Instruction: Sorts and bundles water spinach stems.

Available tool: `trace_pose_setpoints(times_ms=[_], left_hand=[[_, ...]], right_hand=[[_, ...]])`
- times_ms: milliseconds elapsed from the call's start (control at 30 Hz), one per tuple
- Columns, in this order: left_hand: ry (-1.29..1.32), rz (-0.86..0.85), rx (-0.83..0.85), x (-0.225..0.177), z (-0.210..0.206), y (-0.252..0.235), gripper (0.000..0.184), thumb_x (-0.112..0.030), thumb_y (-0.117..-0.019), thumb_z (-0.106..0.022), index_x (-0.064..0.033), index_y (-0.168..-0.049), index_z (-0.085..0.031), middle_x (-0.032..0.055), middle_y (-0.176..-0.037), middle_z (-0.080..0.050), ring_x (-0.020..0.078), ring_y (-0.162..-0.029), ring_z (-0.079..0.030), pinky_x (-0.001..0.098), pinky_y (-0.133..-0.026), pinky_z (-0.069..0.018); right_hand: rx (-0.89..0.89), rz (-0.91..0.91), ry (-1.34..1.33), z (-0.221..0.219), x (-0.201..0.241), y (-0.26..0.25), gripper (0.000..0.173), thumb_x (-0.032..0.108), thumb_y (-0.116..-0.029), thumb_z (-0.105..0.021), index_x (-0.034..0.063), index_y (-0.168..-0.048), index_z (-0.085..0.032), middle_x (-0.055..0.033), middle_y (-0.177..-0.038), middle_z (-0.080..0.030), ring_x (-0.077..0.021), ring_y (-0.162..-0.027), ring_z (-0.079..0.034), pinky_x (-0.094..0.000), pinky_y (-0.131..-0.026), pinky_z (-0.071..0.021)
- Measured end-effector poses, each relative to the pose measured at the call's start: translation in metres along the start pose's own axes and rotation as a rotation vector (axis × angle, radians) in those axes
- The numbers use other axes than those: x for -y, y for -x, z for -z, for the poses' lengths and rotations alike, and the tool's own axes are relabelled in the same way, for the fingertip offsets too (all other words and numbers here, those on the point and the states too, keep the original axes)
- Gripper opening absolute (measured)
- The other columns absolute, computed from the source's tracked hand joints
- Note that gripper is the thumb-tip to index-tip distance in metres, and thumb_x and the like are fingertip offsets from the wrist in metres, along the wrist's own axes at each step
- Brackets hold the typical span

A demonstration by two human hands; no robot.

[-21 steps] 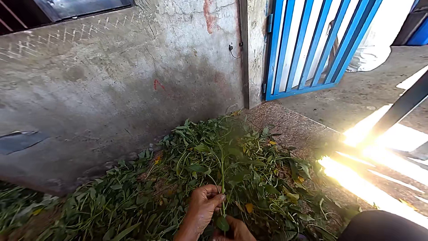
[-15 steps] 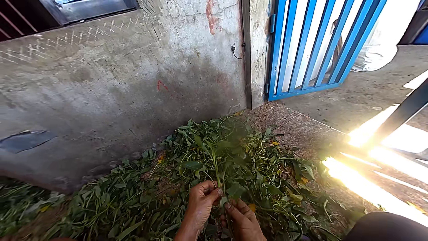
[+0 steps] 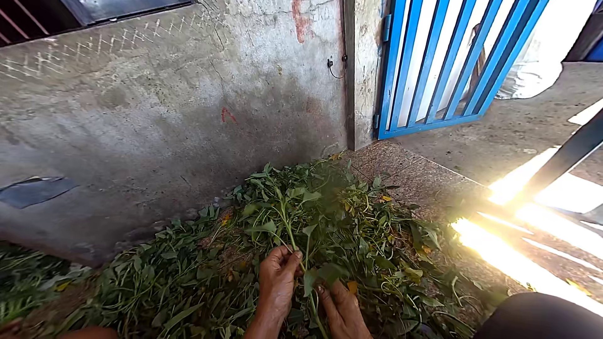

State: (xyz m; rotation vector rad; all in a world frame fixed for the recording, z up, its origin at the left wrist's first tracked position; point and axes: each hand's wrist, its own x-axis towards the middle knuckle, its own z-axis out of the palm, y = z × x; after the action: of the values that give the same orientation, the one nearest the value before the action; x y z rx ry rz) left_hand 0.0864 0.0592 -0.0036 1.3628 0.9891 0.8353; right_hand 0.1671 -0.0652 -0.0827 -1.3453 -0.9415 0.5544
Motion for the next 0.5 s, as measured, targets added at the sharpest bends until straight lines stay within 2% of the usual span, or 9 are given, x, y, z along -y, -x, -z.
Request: trace_pose_setpoints(times_ms=[100, 133, 233, 267, 333, 367, 400, 433, 500], left_hand=[[-0.014, -0.036, -0.141, -0.001, 0.004, -0.002, 0.004, 0.002, -0.0958, -0.065, 0.0026, -0.093, -0.063, 0.0106, -0.077, -0.066, 0.0177, -0.063, -0.065, 0.029, -0.058, -0.058], [-0.029, -0.068, -0.192, -0.001, 0.005, -0.002, 0.004, 0.002, -0.0958, -0.065, 0.0026, -0.093, -0.063, 0.0101, -0.076, -0.066, 0.0168, -0.061, -0.064, 0.028, -0.057, -0.0568], [-0.102, -0.11, -0.266, -0.003, 0.013, -0.006, 0.006, 0.001, -0.0942, -0.069, 0.0017, -0.092, -0.063, 0.0089, -0.074, -0.066, 0.0153, -0.06, -0.065, 0.0271, -0.057, -0.0574], [-0.125, -0.108, -0.269, -0.001, 0.014, -0.007, 0.006, 0.001, -0.0935, -0.07, 0.0013, -0.092, -0.064, 0.0084, -0.074, -0.066, 0.0151, -0.061, -0.065, 0.0272, -0.057, -0.0571], [-0.134, -0.1, -0.283, 0.003, 0.014, -0.006, 0.008, 0.0, -0.0926, -0.072, 0.0007, -0.092, -0.064, 0.0082, -0.074, -0.065, 0.0146, -0.062, -0.064, 0.0266, -0.056, -0.0557], [-0.126, -0.094, -0.289, 0.002, 0.013, -0.006, 0.009, -0.001, -0.0924, -0.073, 0.0004, -0.092, -0.063, 0.0083, -0.074, -0.065, 0.0146, -0.062, -0.063, 0.026, -0.055, -0.0547], [-0.115, -0.073, -0.288, 0.0, 0.013, -0.007, 0.01, -0.001, -0.0922, -0.073, 0.0002, -0.092, -0.063, 0.009, -0.075, -0.065, 0.0154, -0.063, -0.064, 0.0262, -0.054, -0.0544], [-0.103, -0.032, -0.281, -0.002, 0.013, -0.006, 0.011, -0.002, -0.0925, -0.074, 0.0008, -0.093, -0.063, 0.0108, -0.078, -0.066, 0.0179, -0.066, -0.067, 0.0285, -0.055, -0.0574], [-0.062, 0.066, -0.27, -0.007, 0.012, -0.004, 0.014, -0.004, -0.0935, -0.074, 0.0027, -0.097, -0.063, 0.0145, -0.082, -0.068, 0.0227, -0.068, -0.071, 0.0336, -0.056, -0.0616]], right_hand=[[0.193, 0.156, 0.346, 0.023, 0.005, 0.008, 0.02, 0.007, -0.0971, -0.055, -0.0052, -0.097, -0.071, -0.02, -0.088, -0.072, -0.0303, -0.081, -0.073, -0.0459, -0.076, -0.06], [0.331, 0.122, 0.394, 0.033, 0.008, 0.007, 0.018, 0.005, -0.0971, -0.055, -0.0052, -0.1, -0.07, -0.0218, -0.092, -0.07, -0.034, -0.085, -0.072, -0.0495, -0.079, -0.0597], [0.703, -0.163, 0.475, 0.06, 0.001, 0.005, 0.028, 0.014, -0.1054, -0.049, -0.0073, -0.111, -0.066, -0.027, -0.098, -0.069, -0.042, -0.095, -0.07, -0.0591, -0.089, -0.0535], [0.845, -0.279, 0.578, 0.067, 0.0, 0.002, 0.033, 0.02, -0.1079, -0.048, -0.0074, -0.115, -0.066, -0.0297, -0.104, -0.069, -0.0456, -0.103, -0.068, -0.0621, -0.095, -0.0503], [1.011, -0.463, 0.826, 0.071, 0.001, 0.004, 0.037, 0.026, -0.1052, -0.055, -0.0045, -0.122, -0.067, -0.0338, -0.124, -0.064, -0.0521, -0.121, -0.059, -0.0674, -0.1, -0.0468], [1.001, -0.528, 0.918, 0.07, 0.006, 0.004, 0.041, 0.027, -0.1017, -0.062, -0.0024, -0.13, -0.064, -0.0353, -0.137, -0.055, -0.0554, -0.132, -0.049, -0.0702, -0.102, -0.0446], [0.925, -0.512, 0.955, 0.067, 0.015, 0.004, 0.043, 0.024, -0.0981, -0.066, -0.0013, -0.132, -0.063, -0.0346, -0.142, -0.051, -0.0557, -0.135, -0.044, -0.0707, -0.101, -0.0444], [0.807, -0.43, 0.923, 0.066, 0.023, 0.004, 0.041, 0.018, -0.095, -0.067, -0.0001, -0.131, -0.064, -0.0319, -0.14, -0.053, -0.0527, -0.133, -0.048, -0.0673, -0.099, -0.0474], [0.526, -0.178, 0.692, 0.057, 0.03, 0.005, 0.037, 0.011, -0.0901, -0.063, 0.0026, -0.126, -0.065, -0.0229, -0.128, -0.061, -0.0397, -0.114, -0.064, -0.0543, -0.088, -0.0574]])
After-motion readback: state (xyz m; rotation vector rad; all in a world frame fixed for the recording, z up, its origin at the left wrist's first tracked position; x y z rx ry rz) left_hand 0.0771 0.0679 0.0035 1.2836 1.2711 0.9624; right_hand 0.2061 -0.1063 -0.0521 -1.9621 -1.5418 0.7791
